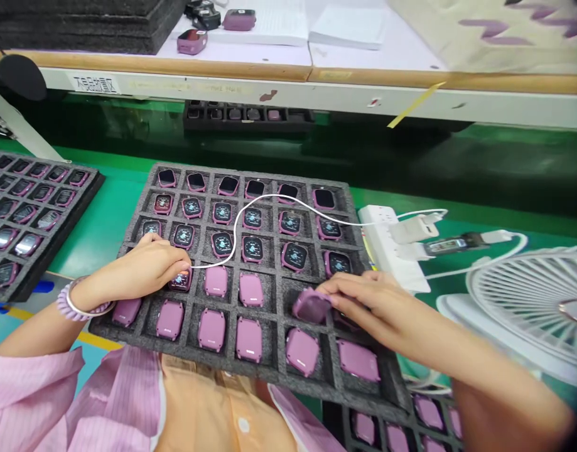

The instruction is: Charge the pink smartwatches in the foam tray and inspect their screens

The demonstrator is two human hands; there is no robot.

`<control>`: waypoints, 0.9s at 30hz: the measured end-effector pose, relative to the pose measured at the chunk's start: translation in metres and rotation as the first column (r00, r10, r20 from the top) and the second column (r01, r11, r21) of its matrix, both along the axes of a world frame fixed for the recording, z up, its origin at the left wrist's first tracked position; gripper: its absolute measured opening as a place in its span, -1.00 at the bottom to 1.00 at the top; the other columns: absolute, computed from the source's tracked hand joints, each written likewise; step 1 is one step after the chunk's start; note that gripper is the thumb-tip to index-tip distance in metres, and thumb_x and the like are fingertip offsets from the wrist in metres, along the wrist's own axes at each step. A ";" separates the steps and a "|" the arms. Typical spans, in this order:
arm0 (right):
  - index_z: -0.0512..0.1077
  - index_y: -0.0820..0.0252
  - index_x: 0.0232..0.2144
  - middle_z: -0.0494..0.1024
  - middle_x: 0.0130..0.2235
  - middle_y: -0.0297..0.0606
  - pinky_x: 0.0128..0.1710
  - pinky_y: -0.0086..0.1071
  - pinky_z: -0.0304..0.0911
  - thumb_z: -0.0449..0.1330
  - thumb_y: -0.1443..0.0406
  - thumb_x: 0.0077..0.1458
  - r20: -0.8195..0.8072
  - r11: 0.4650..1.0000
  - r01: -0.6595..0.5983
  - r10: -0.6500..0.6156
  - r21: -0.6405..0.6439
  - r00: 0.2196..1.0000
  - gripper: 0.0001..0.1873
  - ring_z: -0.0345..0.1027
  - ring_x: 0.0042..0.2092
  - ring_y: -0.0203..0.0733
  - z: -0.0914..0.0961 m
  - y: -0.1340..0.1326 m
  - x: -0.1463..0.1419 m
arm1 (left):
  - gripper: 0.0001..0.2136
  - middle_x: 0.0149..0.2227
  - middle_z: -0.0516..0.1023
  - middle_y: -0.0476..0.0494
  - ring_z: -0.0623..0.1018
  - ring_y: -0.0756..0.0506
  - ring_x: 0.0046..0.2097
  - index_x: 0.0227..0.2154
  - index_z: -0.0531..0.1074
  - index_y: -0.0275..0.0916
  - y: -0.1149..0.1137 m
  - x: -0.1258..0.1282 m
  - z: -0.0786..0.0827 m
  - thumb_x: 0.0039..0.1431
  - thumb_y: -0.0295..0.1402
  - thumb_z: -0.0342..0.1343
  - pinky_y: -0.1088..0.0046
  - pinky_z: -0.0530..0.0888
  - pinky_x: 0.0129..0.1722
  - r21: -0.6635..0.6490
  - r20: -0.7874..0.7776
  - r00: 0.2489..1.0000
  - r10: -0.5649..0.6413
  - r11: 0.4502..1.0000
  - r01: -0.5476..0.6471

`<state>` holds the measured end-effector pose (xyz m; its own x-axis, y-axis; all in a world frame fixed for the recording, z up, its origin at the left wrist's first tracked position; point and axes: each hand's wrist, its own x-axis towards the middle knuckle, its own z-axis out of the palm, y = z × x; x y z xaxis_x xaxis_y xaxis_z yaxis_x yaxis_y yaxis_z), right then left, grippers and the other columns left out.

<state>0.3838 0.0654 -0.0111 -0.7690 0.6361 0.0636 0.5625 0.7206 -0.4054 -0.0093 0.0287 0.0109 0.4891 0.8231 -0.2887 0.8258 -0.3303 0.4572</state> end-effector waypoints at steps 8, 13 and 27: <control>0.46 0.18 -0.24 0.43 -0.32 -0.24 -0.24 -0.19 -0.03 -0.13 0.27 0.46 0.032 0.987 0.004 -0.010 0.163 0.999 -0.62 0.37 -0.30 -0.08 -0.009 -0.005 -0.012 | -0.84 -0.26 0.57 -0.02 0.50 -0.10 -0.20 -0.30 0.47 -0.17 0.003 0.010 0.006 0.31 -0.25 0.06 0.33 0.22 -0.10 0.136 0.110 0.969 0.219 0.963 -0.233; 0.46 0.20 -0.29 0.42 -0.33 -0.23 -0.19 -0.18 0.01 -0.12 0.36 0.40 0.032 0.973 0.023 -0.031 0.230 0.999 -0.64 0.38 -0.30 -0.10 -0.003 -0.008 -0.019 | -0.91 -0.26 0.58 0.00 0.50 -0.09 -0.19 -0.29 0.52 -0.14 -0.003 0.041 -0.001 0.29 -0.28 0.16 0.28 0.22 -0.06 0.150 0.139 0.988 0.064 0.985 -0.085; 0.41 0.17 -0.37 0.46 -0.33 -0.24 -0.04 -0.10 0.00 -0.04 0.44 0.32 0.137 0.949 0.068 -0.115 0.309 0.984 -0.71 0.38 -0.29 -0.10 -0.002 -0.013 -0.026 | -0.75 -0.26 0.61 -0.13 0.55 -0.18 -0.17 -0.10 0.52 -0.20 0.012 0.053 0.008 0.35 -0.24 0.00 0.06 0.27 0.17 0.262 -0.033 0.999 -0.011 0.965 0.020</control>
<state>0.3581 0.0526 -0.0126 -0.7239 0.6731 0.1511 0.6694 0.7384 -0.0823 0.0441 0.0404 0.0190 0.4965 0.8645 -0.0787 0.8321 -0.4481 0.3269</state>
